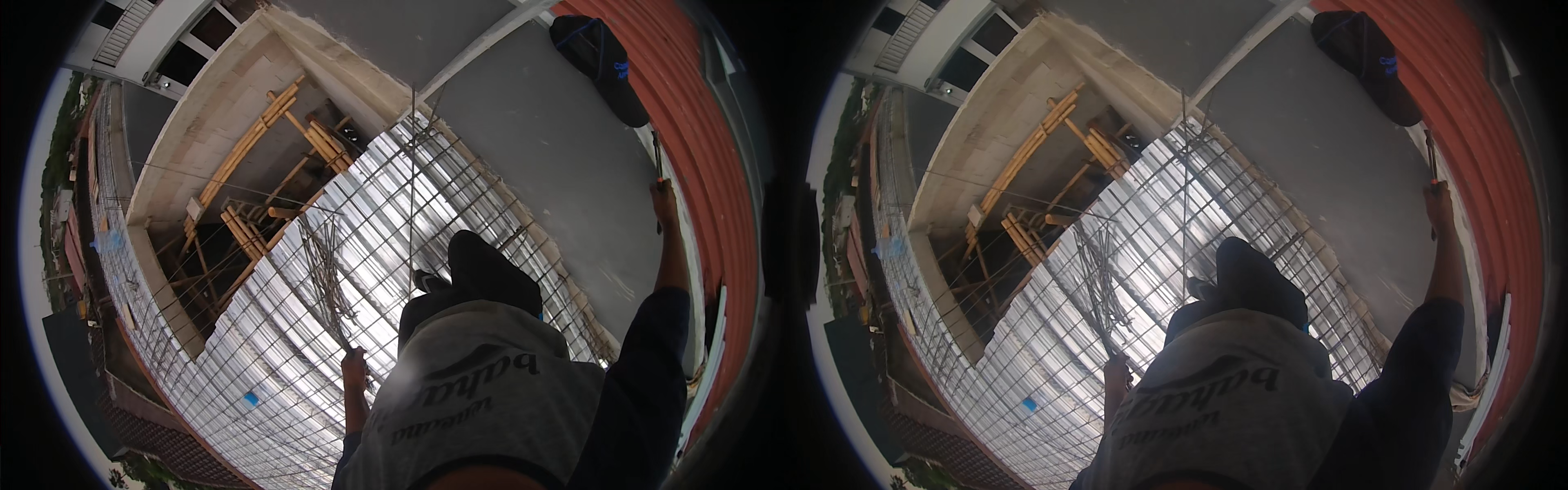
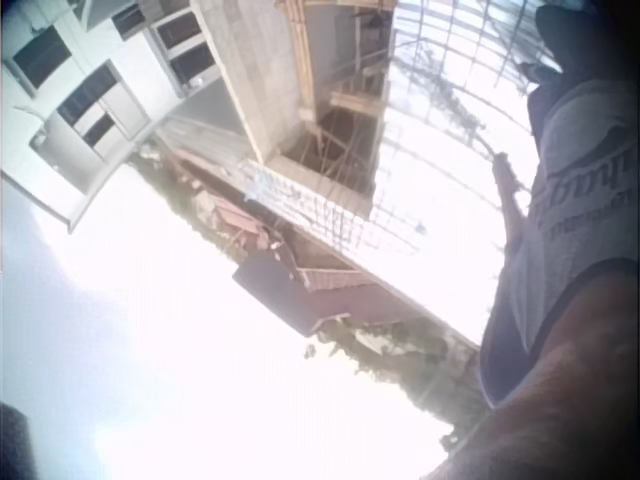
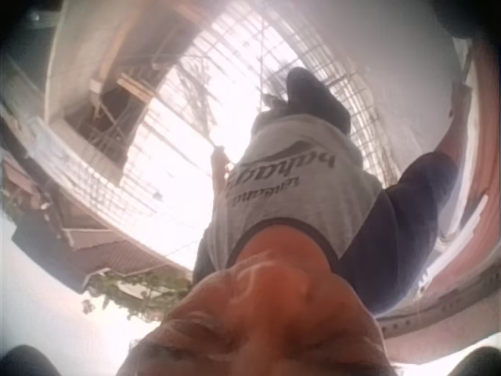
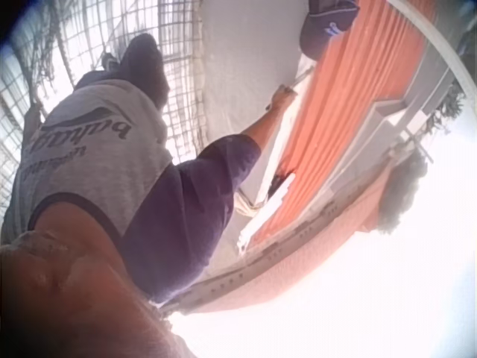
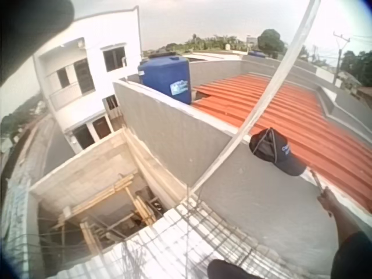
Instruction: The person walks across a rebar grid on a construction site and ties intersecting rebar rods together using wire and pliers. They move along the grid, securing multiple intersections to stabilize the structure.
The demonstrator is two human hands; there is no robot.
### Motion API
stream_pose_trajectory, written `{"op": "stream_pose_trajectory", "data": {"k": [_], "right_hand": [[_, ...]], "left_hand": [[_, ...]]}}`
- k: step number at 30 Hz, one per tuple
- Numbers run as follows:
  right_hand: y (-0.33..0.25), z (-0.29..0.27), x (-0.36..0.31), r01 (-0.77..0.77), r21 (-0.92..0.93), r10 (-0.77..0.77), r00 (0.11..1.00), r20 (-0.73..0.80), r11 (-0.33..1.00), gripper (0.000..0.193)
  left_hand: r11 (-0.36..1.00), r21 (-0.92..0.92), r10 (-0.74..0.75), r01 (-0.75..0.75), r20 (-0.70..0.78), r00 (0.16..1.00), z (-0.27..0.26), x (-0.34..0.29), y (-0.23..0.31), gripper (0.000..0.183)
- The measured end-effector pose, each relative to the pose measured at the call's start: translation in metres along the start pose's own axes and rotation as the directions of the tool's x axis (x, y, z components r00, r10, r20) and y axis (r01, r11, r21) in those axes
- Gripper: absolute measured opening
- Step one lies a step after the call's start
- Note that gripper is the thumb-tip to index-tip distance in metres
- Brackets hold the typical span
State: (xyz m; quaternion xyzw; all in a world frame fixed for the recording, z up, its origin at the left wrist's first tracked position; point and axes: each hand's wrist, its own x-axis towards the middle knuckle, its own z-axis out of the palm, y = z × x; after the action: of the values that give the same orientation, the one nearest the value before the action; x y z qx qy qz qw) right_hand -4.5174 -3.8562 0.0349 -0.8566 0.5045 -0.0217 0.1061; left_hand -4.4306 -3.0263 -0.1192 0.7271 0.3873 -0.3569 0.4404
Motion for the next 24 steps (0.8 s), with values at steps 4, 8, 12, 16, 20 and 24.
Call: {"op": "stream_pose_trajectory", "data": {"k": [4,8,12,16,20,24], "right_hand": [[-0.002,0.002,0.000,0.039,0.005,-0.039,0.999,-0.017,0.999,0.032],[0.006,0.010,0.003,0.076,-0.052,-0.083,0.987,-0.139,0.996,0.031],[0.010,0.013,0.009,-0.002,-0.037,-0.001,0.997,-0.084,0.999,0.033],[0.013,0.013,0.005,0.055,-0.066,-0.061,0.993,-0.101,0.996,0.034],[-0.008,-0.007,-0.002,-0.101,-0.042,0.105,0.988,0.116,0.994,0.058],[-0.004,-0.005,0.003,-0.053,-0.025,0.055,0.996,0.064,0.998,0.062]], "left_hand": [[1.000,-0.016,0.006,-0.005,0.035,0.999,0.005,0.001,0.001,0.024],[0.999,-0.029,-0.012,0.014,0.068,0.998,0.014,0.005,0.008,0.024],[0.999,-0.045,-0.016,0.019,0.057,0.998,0.021,0.006,0.015,0.024],[0.992,-0.127,-0.011,0.016,0.044,0.999,0.030,0.007,0.021,0.023],[0.986,-0.162,-0.032,0.037,0.028,0.999,0.044,-0.004,0.036,0.023],[0.996,-0.091,-0.019,0.022,0.039,0.999,0.062,0.002,0.047,0.024]]}}
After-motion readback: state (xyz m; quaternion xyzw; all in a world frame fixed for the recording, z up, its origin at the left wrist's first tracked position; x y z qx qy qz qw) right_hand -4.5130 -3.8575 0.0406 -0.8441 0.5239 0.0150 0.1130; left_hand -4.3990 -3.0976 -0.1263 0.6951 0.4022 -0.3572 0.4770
